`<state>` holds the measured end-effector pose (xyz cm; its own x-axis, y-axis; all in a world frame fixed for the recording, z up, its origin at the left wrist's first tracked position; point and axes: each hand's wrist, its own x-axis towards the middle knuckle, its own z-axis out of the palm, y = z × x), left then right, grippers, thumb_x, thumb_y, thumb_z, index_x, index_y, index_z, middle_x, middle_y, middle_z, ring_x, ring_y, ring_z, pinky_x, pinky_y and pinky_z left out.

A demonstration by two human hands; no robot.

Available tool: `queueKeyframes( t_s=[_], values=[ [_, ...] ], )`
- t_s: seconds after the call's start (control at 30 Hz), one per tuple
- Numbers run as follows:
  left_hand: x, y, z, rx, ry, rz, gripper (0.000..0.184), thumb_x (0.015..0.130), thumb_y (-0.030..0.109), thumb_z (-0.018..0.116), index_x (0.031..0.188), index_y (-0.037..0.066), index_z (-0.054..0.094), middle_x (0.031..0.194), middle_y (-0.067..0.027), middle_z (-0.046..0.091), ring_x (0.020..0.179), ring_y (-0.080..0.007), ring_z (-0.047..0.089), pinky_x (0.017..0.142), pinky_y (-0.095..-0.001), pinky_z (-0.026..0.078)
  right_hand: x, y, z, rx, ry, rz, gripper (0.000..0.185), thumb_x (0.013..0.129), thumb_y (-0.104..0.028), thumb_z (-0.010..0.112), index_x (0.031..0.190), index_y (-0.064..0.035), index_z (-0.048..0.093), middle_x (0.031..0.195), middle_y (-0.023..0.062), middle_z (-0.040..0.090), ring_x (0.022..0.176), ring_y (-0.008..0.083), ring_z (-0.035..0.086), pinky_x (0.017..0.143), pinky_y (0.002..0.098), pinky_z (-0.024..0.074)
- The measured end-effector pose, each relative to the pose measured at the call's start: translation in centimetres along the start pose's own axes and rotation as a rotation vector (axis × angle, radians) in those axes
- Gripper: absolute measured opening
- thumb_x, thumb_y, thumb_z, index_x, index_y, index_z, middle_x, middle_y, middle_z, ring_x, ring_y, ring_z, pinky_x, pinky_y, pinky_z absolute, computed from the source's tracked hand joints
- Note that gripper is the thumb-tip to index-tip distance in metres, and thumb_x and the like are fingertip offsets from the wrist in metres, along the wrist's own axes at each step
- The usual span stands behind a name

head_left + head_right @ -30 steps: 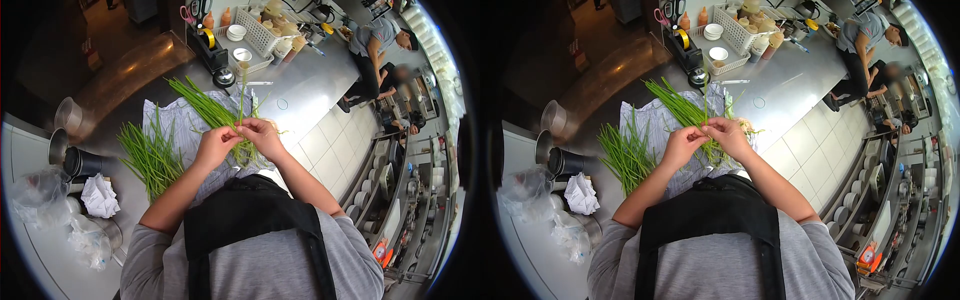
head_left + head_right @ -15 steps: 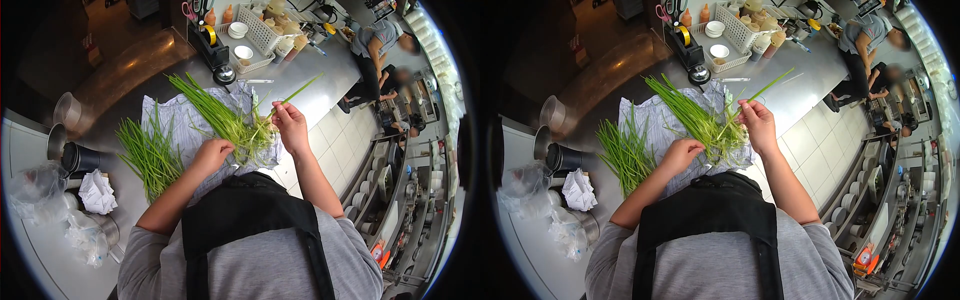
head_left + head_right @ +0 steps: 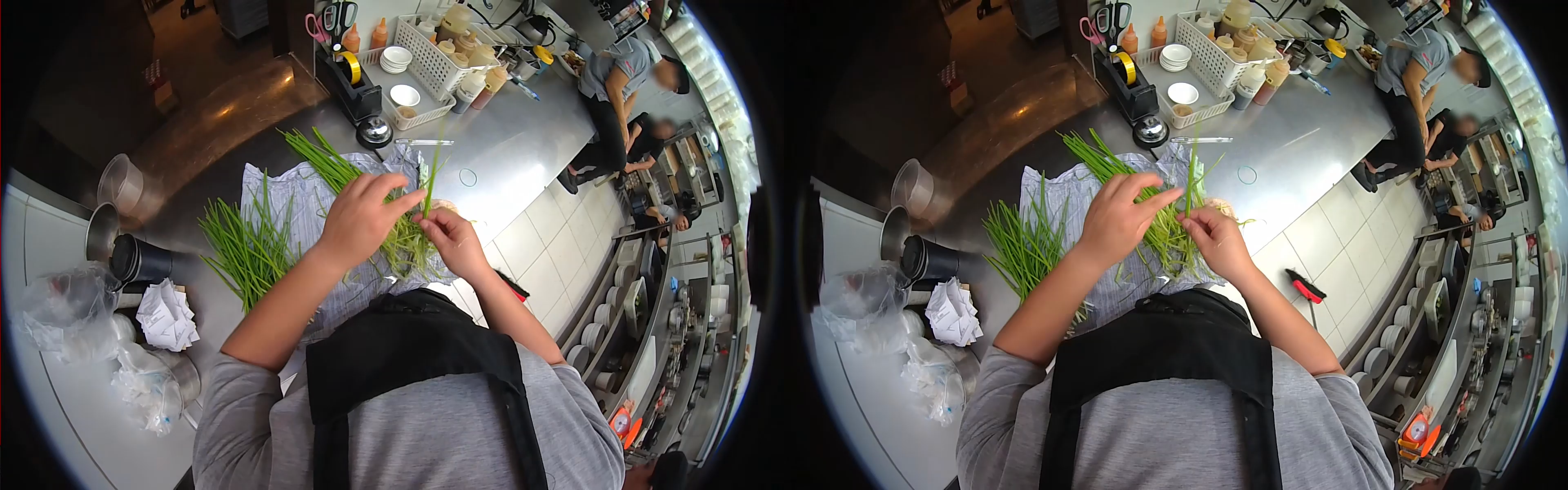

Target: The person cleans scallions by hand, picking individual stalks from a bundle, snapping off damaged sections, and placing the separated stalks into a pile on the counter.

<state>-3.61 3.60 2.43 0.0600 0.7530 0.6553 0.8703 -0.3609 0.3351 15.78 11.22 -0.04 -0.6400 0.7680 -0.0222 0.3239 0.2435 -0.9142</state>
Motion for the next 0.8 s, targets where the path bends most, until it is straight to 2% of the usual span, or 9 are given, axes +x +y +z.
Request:
queueKeyframes(
  t_s=[0.1,0.23,0.4,0.47,0.5,0.57,0.63,0.7,0.8],
  values=[
    [1.9,-1.0,-1.2,0.241,-0.005,0.131,0.048,0.074,0.008,0.059,0.117,0.028,0.063,0.107,-0.0007,0.056,0.092,-0.019,0.052,0.081,-0.0331,0.043,-1.4,-0.2,-0.2,-0.122,-0.113,-0.049,0.014,0.09,-0.009,0.059,0.098,-0.0002,0.066,0.078,0.0072,0.058,0.065,0.0118,0.051,0.061,0.0266,0.0435],
    [1.6,-4.1,-1.5,0.283,-0.128,0.073,0.026,0.075,0.014,0.058,0.096,0.025,0.069,0.1,0.0025,0.059,0.093,-0.0184,0.052,0.08,-0.0334,0.04,-3.0,-0.3,-2.3,-0.214,-0.221,-0.002,0.012,0.089,-0.008,0.059,0.096,-0.0015,0.066,0.077,0.0077,0.057,0.062,0.0128,0.049,0.059,0.0274,0.0424],
    [-0.4,-4.5,-0.4,-0.059,-0.323,0.001,0.008,0.082,0.019,0.064,0.088,0.015,0.068,0.089,0.0025,0.06,0.084,-0.0146,0.053,0.074,-0.0308,0.04,-4.7,0.9,-4.9,-0.182,-0.356,0.146,0.013,0.09,-0.008,0.056,0.095,0.0005,0.066,0.08,0.0063,0.061,0.065,0.0105,0.05,0.061,0.0263,0.0427],
    [-2.0,-4.0,2.1,-0.988,-0.1,-0.526,0.011,0.089,0.017,0.061,0.092,0.01,0.068,0.085,0.0021,0.061,0.079,-0.01,0.054,0.07,-0.0279,0.042,-5.3,1.9,-5.2,-0.101,-0.354,0.183,0.014,0.091,-0.008,0.056,0.095,0.0007,0.066,0.079,0.0044,0.06,0.065,0.0095,0.049,0.061,0.0257,0.0422],
    [-2.5,-3.6,3.2,-0.991,-0.103,-0.529,0.011,0.089,0.017,0.061,0.092,0.01,0.068,0.085,0.0021,0.061,0.079,-0.01,0.054,0.07,-0.0279,0.042,-5.5,2.2,-5.2,-0.016,-0.354,0.21,0.014,0.091,-0.008,0.055,0.096,0.001,0.066,0.078,0.0026,0.06,0.065,0.0086,0.048,0.061,0.025,0.0418],
    [-3.4,-2.6,5.4,-1.078,0.308,-1.027,0.015,0.091,0.011,0.058,0.099,0.004,0.068,0.099,-0.0041,0.066,0.091,-0.0128,0.06,0.082,-0.027,0.047,-5.8,2.5,-5.6,-0.027,-0.306,0.249,0.014,0.092,-0.008,0.055,0.096,0.0004,0.066,0.076,0.0005,0.059,0.066,0.0074,0.046,0.061,0.0242,0.041],
    [-5.1,-2.1,7.5,-1.048,0.093,-0.9,0.025,0.089,0.013,0.06,0.111,0.001,0.064,0.114,-0.01,0.063,0.101,-0.0181,0.06,0.089,-0.0294,0.046,-5.5,2.4,-5.7,-0.043,-0.258,0.281,0.015,0.092,-0.008,0.055,0.097,-0.0001,0.066,0.074,-0.0016,0.057,0.066,0.0062,0.044,0.061,0.0235,0.0402],
    [-5.8,-0.3,8.7,-0.569,-0.27,-0.547,0.038,0.09,0.013,0.06,0.125,-0.002,0.055,0.116,-0.0103,0.055,0.101,-0.0159,0.057,0.088,-0.0289,0.045,-5.2,2.0,-5.9,-0.019,-0.164,0.248,0.015,0.092,-0.007,0.055,0.098,-0.002,0.067,0.071,-0.0037,0.054,0.065,0.0051,0.042,0.061,0.022,0.0388],
    [-5.2,1.1,8.7,-0.382,-0.149,-0.296,0.045,0.089,0.014,0.061,0.13,-0.001,0.05,0.129,-0.0152,0.045,0.107,-0.0181,0.055,0.087,-0.0303,0.046,-4.6,1.4,-5.6,-0.009,-0.128,0.25,0.015,0.091,-0.008,0.056,0.099,-0.001,0.067,0.072,-0.0031,0.056,0.064,0.0052,0.042,0.059,0.0228,0.0384]
  ],
)
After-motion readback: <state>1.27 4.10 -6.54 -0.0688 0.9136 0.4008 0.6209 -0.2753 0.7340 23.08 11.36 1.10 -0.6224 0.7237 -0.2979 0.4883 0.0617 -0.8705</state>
